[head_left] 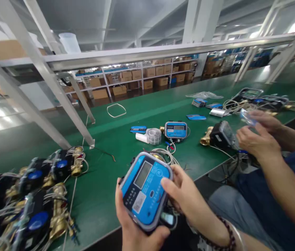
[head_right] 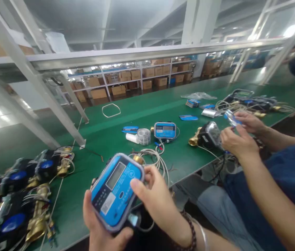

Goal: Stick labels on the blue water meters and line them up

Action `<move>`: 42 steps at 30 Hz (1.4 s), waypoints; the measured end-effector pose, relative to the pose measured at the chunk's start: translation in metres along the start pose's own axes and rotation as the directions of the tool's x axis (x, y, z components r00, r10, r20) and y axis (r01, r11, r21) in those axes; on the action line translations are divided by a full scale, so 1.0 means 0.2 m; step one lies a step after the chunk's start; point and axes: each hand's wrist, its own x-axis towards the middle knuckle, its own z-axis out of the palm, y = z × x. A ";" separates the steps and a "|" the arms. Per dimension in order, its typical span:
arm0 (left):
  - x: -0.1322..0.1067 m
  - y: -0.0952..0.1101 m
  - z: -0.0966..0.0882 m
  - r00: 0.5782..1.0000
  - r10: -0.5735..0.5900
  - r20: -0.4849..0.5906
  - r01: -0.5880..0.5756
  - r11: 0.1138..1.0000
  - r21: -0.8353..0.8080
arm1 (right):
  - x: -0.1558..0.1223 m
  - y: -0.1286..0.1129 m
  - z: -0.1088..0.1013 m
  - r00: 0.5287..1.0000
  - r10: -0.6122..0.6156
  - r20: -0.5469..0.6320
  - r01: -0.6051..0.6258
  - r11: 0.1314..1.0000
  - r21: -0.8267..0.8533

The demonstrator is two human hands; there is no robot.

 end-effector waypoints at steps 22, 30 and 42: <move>0.43 -0.27 -0.36 0.947 -0.311 -0.084 0.322 0.923 0.211 | 0.05 0.35 0.20 0.886 0.146 0.439 -0.260 0.942 0.213; 0.50 -0.17 -0.38 0.911 -0.398 -0.105 0.398 0.785 0.475 | 0.51 0.15 -0.16 0.923 -0.382 0.047 0.297 0.630 -0.718; 0.61 -0.03 -0.38 0.988 -0.153 0.000 0.130 0.844 0.520 | 1.08 0.15 -0.26 0.931 -0.356 0.077 0.180 0.264 -0.948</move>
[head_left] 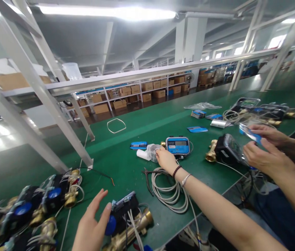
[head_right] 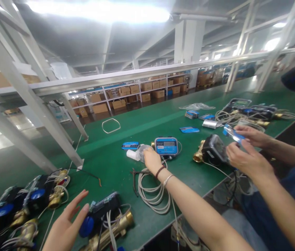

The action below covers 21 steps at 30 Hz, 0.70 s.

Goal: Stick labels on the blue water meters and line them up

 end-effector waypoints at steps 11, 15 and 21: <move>-0.01 0.22 0.06 0.982 0.186 0.017 -0.183 0.977 -0.111 | -0.31 -0.06 -0.11 0.943 -0.232 -0.238 0.299 0.904 0.304; -0.02 0.39 0.13 0.959 0.243 0.142 -0.203 0.947 -0.250 | -0.53 -0.21 -0.10 0.870 -0.338 -0.359 0.481 0.739 0.472; -0.11 0.41 0.19 0.951 0.121 0.284 0.048 0.852 -0.521 | -0.73 -0.26 -0.17 0.777 -0.422 -0.468 0.614 0.670 0.417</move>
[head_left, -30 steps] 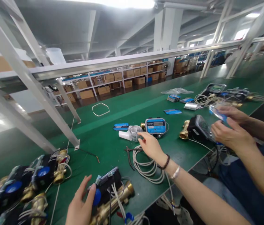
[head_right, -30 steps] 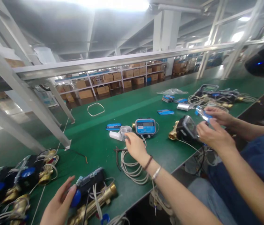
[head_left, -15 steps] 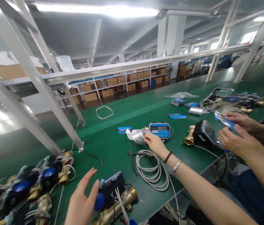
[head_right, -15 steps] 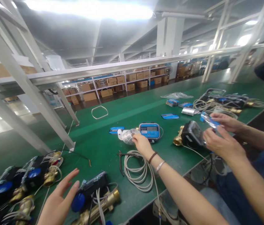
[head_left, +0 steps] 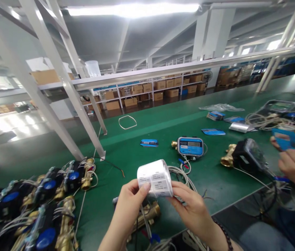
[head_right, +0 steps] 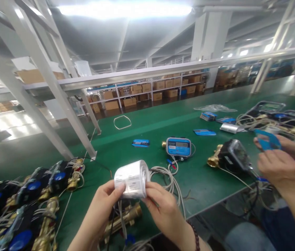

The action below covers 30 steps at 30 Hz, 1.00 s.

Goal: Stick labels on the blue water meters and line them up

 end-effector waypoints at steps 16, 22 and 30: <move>-0.15 -0.12 0.06 0.957 0.278 -0.084 -0.237 0.916 0.324 | 0.03 -0.14 -0.01 0.966 0.240 -0.097 -0.232 0.968 0.092; -0.14 -0.15 0.11 0.990 0.120 -0.080 -0.106 0.982 0.153 | 0.01 -0.14 -0.01 0.963 0.178 -0.203 -0.178 0.984 0.020; -0.15 -0.17 0.14 0.984 0.142 -0.104 -0.118 0.970 0.214 | 0.01 -0.14 -0.05 0.899 0.438 -0.021 -0.429 0.888 0.165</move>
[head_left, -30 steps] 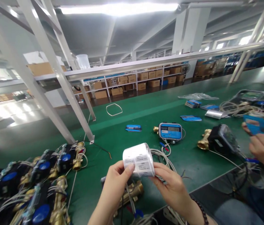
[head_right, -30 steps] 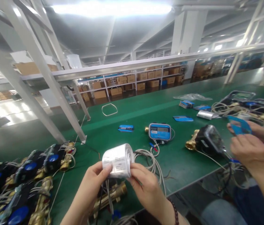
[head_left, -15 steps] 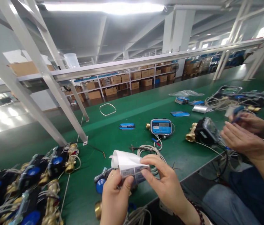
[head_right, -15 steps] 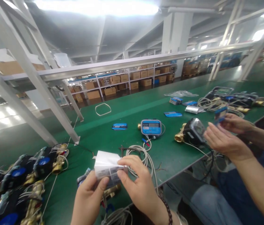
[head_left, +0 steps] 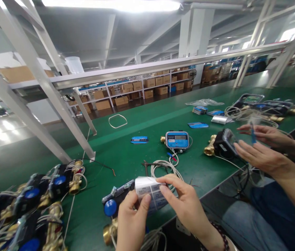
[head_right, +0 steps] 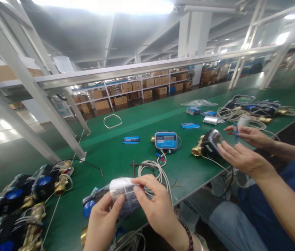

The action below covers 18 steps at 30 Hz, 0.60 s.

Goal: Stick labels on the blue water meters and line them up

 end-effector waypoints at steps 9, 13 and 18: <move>-0.01 0.04 0.04 0.995 -0.102 -0.017 0.099 0.984 -0.147 | -0.01 0.04 0.03 0.922 -0.357 -0.149 0.333 0.929 -0.161; 0.00 0.02 0.03 0.985 -0.129 -0.115 0.098 0.965 -0.242 | -0.05 0.06 0.01 0.831 -0.552 -0.064 0.515 0.808 -0.285; 0.00 -0.09 0.02 0.942 -0.189 -0.276 0.093 0.941 -0.325 | -0.11 0.07 -0.02 0.832 -0.546 -0.100 0.480 0.799 -0.363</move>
